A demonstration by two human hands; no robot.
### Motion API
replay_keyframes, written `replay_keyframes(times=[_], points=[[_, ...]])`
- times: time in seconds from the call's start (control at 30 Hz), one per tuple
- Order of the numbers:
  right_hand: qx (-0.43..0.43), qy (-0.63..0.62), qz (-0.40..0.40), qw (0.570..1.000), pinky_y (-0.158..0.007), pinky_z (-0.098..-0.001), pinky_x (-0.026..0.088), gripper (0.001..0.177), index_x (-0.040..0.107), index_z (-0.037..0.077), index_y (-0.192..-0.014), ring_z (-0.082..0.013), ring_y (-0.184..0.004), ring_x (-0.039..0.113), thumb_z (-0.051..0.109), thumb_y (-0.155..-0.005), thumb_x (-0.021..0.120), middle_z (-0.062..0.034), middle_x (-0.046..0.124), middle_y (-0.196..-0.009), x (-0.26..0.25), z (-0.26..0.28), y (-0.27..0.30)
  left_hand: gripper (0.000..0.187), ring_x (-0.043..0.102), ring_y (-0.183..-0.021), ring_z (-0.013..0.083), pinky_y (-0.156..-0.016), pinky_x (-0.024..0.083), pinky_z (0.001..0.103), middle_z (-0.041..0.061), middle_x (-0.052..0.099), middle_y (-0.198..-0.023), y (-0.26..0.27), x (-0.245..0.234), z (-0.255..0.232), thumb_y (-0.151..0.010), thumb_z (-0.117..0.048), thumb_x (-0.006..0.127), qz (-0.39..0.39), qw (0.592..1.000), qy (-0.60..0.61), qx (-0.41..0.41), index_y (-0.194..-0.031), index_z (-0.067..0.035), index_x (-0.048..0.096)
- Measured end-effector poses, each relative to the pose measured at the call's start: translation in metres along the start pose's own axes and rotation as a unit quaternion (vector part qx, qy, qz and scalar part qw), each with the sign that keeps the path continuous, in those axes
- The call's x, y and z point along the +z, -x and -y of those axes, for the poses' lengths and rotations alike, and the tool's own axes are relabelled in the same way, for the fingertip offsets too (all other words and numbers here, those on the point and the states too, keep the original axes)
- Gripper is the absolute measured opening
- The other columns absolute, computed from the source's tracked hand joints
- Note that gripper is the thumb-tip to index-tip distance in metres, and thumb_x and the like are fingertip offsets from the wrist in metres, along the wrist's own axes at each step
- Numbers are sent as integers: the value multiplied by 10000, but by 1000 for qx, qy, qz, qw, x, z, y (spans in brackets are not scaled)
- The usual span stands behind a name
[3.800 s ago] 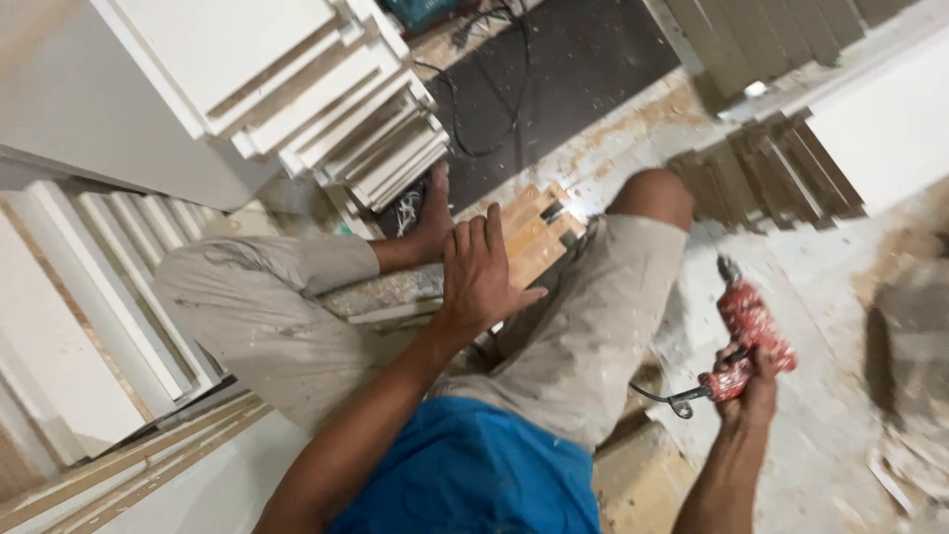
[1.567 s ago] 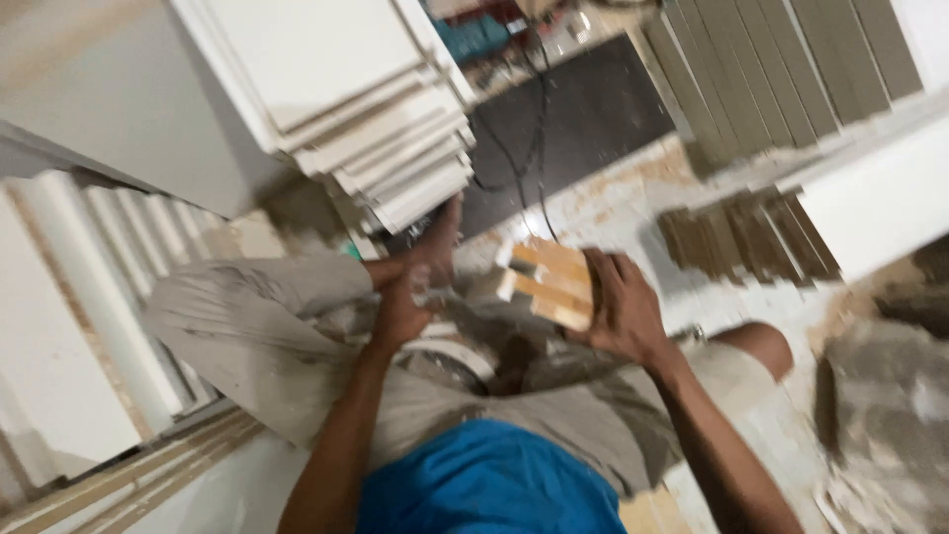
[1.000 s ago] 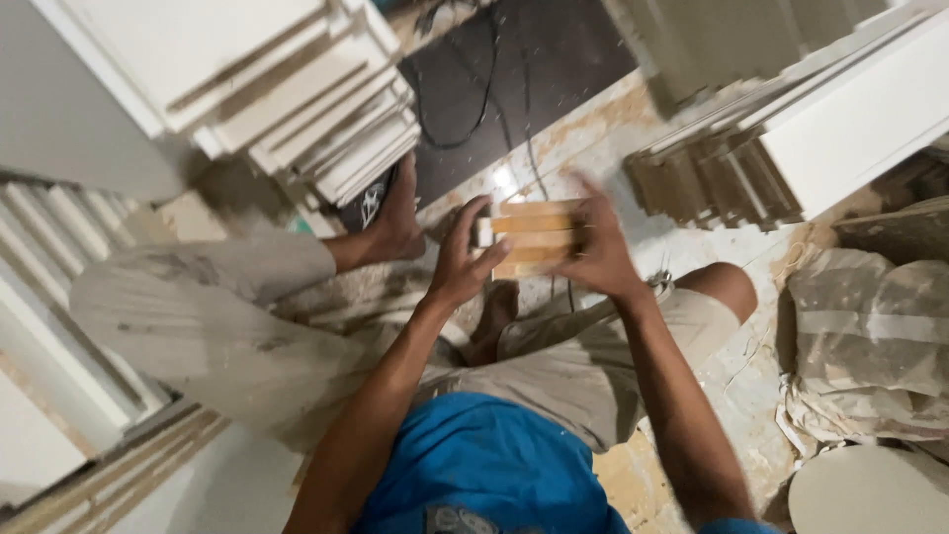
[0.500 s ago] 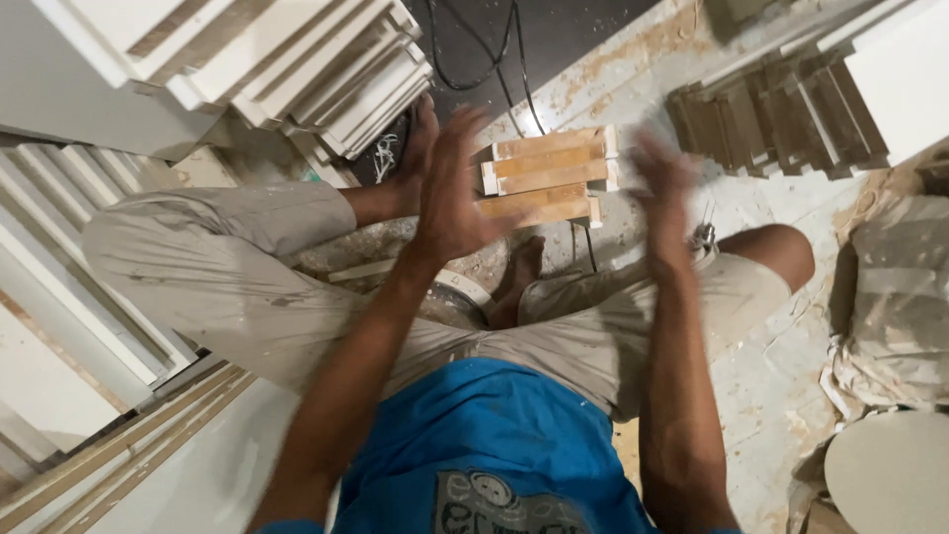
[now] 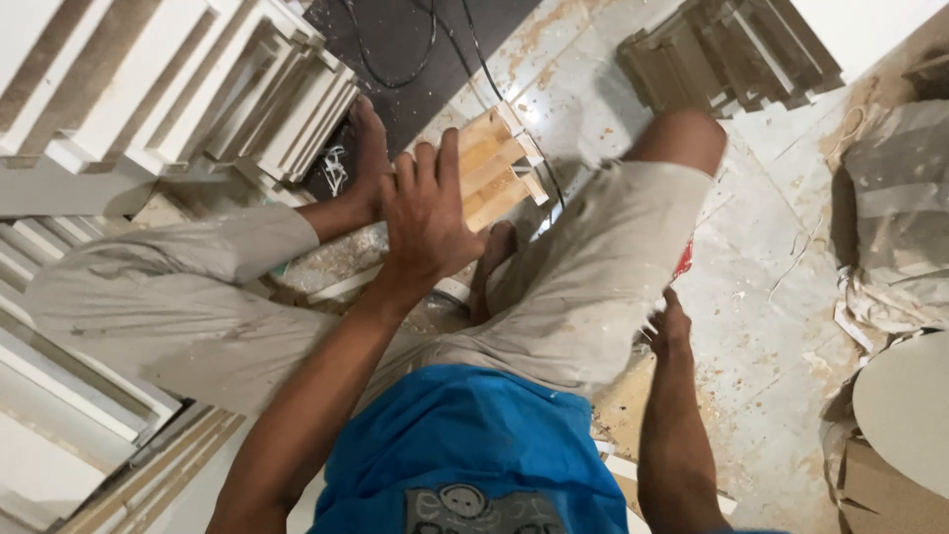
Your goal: The person sits on the floor and uses a red nail gun to fasten nails into a small wooden frame held between their legs. They then pick up a white rectangular frame and place it on top of the wooden structure before continuing to use the nail gun on the wooden frame.
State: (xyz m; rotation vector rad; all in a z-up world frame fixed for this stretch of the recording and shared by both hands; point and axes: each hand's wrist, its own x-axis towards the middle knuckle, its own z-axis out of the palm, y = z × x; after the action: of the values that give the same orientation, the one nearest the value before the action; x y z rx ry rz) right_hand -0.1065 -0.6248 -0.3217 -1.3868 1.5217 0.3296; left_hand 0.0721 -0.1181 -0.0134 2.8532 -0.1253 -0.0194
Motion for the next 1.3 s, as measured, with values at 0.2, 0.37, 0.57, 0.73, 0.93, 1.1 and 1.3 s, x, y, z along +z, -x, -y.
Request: replay_keyframes(times=[0.2,0.37,0.57,0.73,0.93,1.1,1.3], points=[[21,-74,48,996,-747,-515,612,611,702,245,-1238,-224,-794,782,615,-807,927,-40,775,-941,34,45,-38,1284,537,-1050,368,-819,447,505,181,523,-1223,2,20,3,-449,-482,990,-112,994,11,-4,-1539,-32,480],[50,-63,97,992,-886,-605,491,500,635,266,-1199,-237,-979,658,623,-891,800,34,685,-1095,35,65,-65,1147,602,-1013,323,-750,464,485,155,594,-1175,10,5,6,-631,-691,850,-160,987,21,9,-1507,-21,532],[-57,-235,75,968,-960,-433,567,386,685,284,-1108,-160,-1062,578,483,-866,910,123,585,-1162,-23,58,-41,1112,632,-988,336,-703,493,492,170,638,-1138,12,11,14,-665,-729,806,-187,982,28,10,-1461,8,563],[-164,-387,138,897,-1046,-414,593,379,713,294,-1127,-81,-681,675,477,-824,848,102,734,-845,-64,81,136,1183,529,-1124,297,-851,432,464,110,567,-1292,16,16,18,-674,-747,810,-52,999,-6,-4,-1546,-48,423],[-308,-224,281,881,-635,-228,549,338,633,88,-1172,-72,-868,667,184,-894,801,-2,661,-1078,-81,180,305,1164,526,-1172,372,-896,446,531,162,537,-1333,19,16,14,-765,-751,810,-51,998,45,-1,-1569,-24,387],[-581,129,109,796,-776,-374,551,787,346,34,-1597,-227,-994,561,31,-924,752,-176,548,-1379,-86,240,368,1147,512,-1176,348,-895,437,544,147,545,-1346,14,24,18,-749,-750,852,-84,992,89,-13,-1548,-68,390],[-439,434,41,786,-523,-351,549,171,727,50,-1168,-171,-697,609,217,-1131,742,-113,717,-956,-23,289,515,1211,517,-1122,316,-866,436,497,111,551,-1319,13,22,16,-624,-748,898,-80,994,76,-21,-1518,-89,414]])
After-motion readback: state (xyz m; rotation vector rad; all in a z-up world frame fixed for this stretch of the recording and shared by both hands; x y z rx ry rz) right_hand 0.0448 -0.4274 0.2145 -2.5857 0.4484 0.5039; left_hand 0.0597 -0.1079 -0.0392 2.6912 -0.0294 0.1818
